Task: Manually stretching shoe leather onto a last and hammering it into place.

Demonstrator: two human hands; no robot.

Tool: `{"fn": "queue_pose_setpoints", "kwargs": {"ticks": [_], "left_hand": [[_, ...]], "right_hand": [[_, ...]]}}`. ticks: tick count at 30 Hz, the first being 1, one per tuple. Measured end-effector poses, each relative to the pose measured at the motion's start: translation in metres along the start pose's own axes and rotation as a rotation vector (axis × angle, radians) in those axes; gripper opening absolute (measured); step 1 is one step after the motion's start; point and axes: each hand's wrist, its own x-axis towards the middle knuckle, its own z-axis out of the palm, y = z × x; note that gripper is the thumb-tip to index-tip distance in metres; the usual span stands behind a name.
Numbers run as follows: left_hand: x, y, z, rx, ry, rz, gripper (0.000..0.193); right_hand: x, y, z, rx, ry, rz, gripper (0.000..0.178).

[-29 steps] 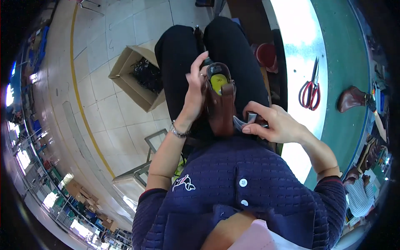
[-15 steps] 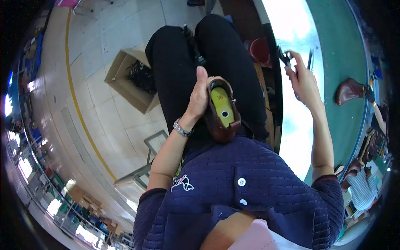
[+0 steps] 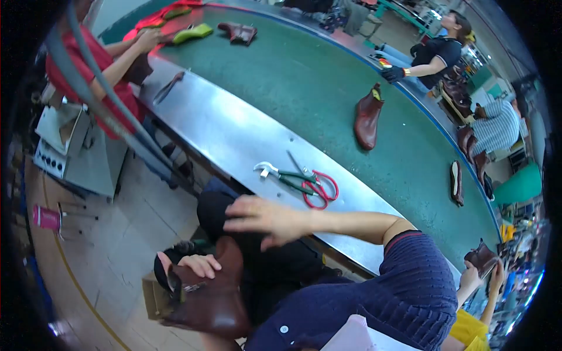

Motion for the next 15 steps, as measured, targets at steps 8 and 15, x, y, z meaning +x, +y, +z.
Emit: {"fn": "queue_pose_setpoints", "kwargs": {"ticks": [8, 15], "left_hand": [[0.045, 0.003, 0.001, -0.249, 0.110, -0.177, 0.062], [0.012, -0.031, -0.045, -0.280, 0.327, -0.224, 0.045]], "right_hand": [[-0.003, -0.029, -0.017, 0.553, -0.007, 0.130, 0.069], [-0.044, -0.027, 0.005, 1.032, 0.667, 0.770, 0.051]]}}
